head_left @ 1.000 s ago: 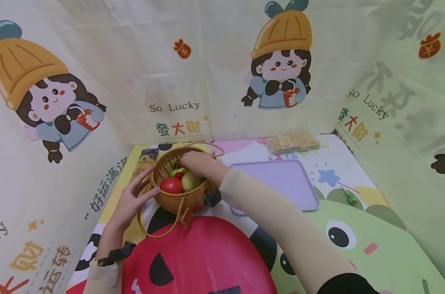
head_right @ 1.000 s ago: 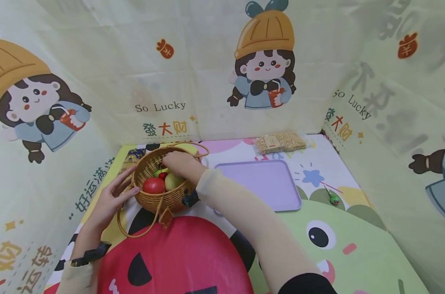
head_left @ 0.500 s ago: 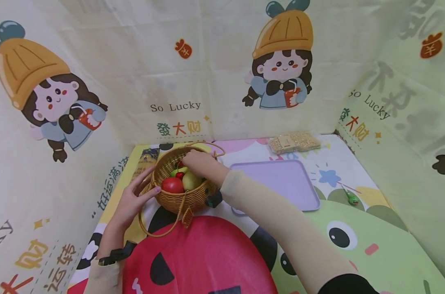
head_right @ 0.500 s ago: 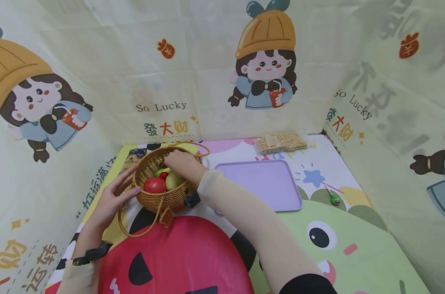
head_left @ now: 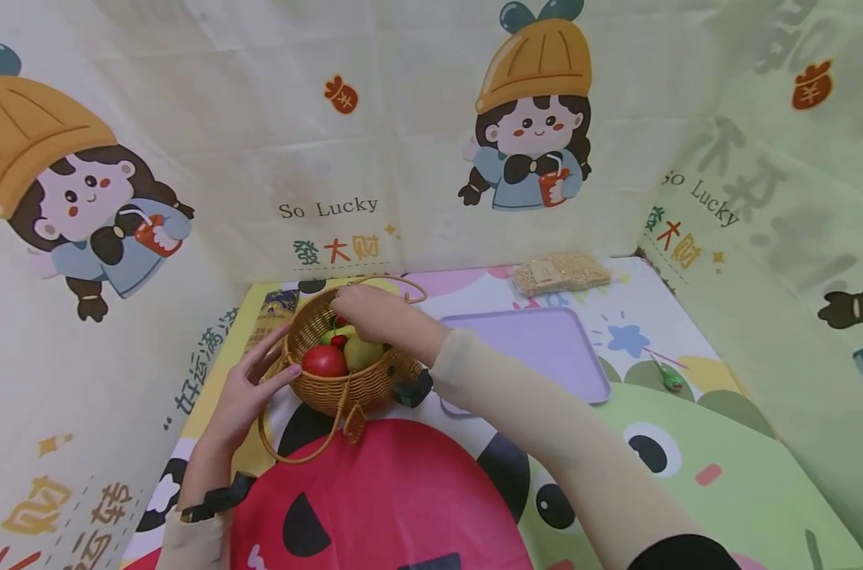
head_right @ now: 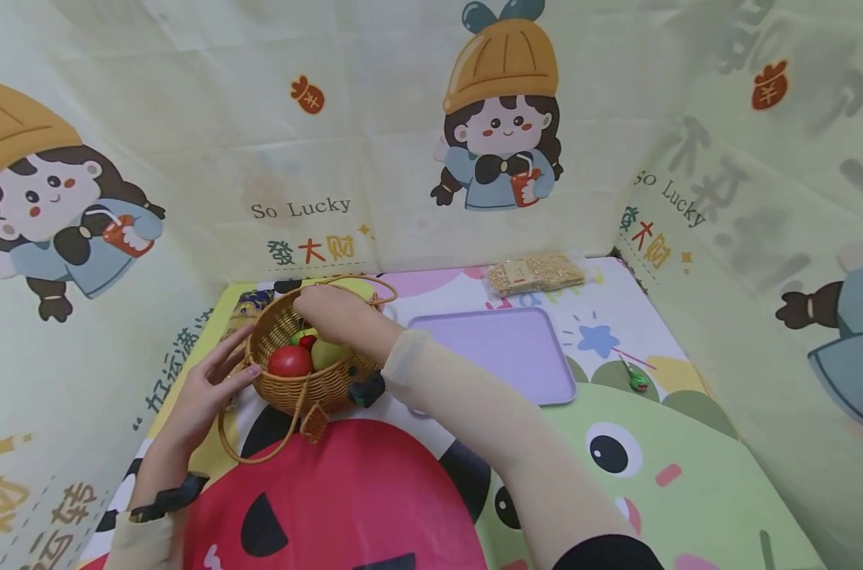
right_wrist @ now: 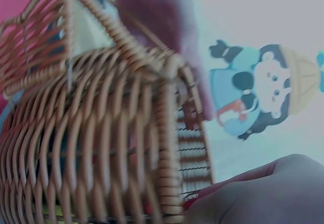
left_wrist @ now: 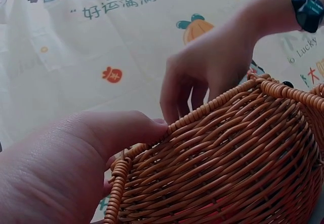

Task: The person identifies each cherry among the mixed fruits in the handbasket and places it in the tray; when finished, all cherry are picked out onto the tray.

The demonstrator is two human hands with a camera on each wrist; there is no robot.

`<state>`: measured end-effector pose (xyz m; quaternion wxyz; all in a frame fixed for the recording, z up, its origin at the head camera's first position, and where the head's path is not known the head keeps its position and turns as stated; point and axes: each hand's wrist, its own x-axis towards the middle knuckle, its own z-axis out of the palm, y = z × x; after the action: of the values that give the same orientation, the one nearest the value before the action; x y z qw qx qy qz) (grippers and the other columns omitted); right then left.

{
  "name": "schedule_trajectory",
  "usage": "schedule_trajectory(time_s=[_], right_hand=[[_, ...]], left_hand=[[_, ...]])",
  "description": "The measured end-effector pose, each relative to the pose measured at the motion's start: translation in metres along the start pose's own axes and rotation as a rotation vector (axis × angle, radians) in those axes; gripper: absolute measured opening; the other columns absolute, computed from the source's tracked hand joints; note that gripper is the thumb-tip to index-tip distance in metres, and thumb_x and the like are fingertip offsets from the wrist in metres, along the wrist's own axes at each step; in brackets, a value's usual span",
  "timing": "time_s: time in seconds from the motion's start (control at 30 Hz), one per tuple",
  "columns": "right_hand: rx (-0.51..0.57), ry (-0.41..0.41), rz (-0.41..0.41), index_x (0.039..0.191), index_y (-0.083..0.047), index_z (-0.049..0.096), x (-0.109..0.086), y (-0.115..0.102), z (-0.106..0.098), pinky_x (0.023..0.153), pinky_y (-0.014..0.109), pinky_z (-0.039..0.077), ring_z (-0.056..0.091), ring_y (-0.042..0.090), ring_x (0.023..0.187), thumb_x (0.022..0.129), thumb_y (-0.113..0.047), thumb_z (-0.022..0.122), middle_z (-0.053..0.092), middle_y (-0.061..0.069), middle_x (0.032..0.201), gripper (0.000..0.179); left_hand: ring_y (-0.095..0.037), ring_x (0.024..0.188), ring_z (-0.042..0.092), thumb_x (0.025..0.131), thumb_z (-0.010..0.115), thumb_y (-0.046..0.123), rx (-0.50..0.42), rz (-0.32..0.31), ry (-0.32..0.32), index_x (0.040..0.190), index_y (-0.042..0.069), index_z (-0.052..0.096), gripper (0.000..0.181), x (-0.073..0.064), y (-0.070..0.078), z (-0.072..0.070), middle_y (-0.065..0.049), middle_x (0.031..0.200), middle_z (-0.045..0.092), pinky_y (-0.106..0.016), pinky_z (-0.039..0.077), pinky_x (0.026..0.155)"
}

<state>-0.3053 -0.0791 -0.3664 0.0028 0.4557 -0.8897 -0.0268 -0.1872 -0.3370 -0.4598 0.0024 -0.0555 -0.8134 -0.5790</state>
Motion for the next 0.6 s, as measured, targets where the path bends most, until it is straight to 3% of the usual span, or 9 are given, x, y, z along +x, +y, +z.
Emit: schedule_trajectory(time_s=[0.13, 0.37, 0.6], right_hand=[[0.093, 0.031, 0.009, 0.125, -0.014, 0.074, -0.008, 0.0, -0.009, 0.099, 0.03, 0.06, 0.067, 0.016, 0.112, 0.109, -0.004, 0.063, 0.07, 0.002, 0.122, 0.022], [0.194, 0.157, 0.013, 0.113, -0.013, 0.074, -0.031, 0.007, -0.019, 0.087, 0.03, 0.055, 0.061, 0.015, 0.098, 0.108, -0.009, 0.065, 0.066, -0.001, 0.109, 0.011], [0.31, 0.27, 0.027, 0.123, -0.014, 0.076, -0.062, 0.022, -0.023, 0.096, 0.029, 0.059, 0.065, 0.015, 0.107, 0.106, -0.008, 0.069, 0.071, 0.0, 0.116, 0.019]], left_hand=[[-0.047, 0.171, 0.022, 0.111, 0.069, 0.023, -0.004, 0.003, 0.003, 0.175, 0.034, 0.037, 0.072, 0.0, -0.001, 0.0, 0.004, 0.185, 0.029, -0.085, 0.029, 0.125], [-0.048, 0.169, 0.025, 0.111, 0.068, 0.024, 0.021, -0.009, 0.022, 0.175, 0.035, 0.037, 0.072, -0.001, -0.002, 0.0, 0.004, 0.184, 0.029, -0.082, 0.031, 0.125], [-0.049, 0.171, 0.02, 0.111, 0.069, 0.023, -0.018, -0.021, 0.024, 0.175, 0.035, 0.037, 0.072, 0.0, -0.003, 0.004, 0.005, 0.186, 0.026, -0.086, 0.026, 0.125]])
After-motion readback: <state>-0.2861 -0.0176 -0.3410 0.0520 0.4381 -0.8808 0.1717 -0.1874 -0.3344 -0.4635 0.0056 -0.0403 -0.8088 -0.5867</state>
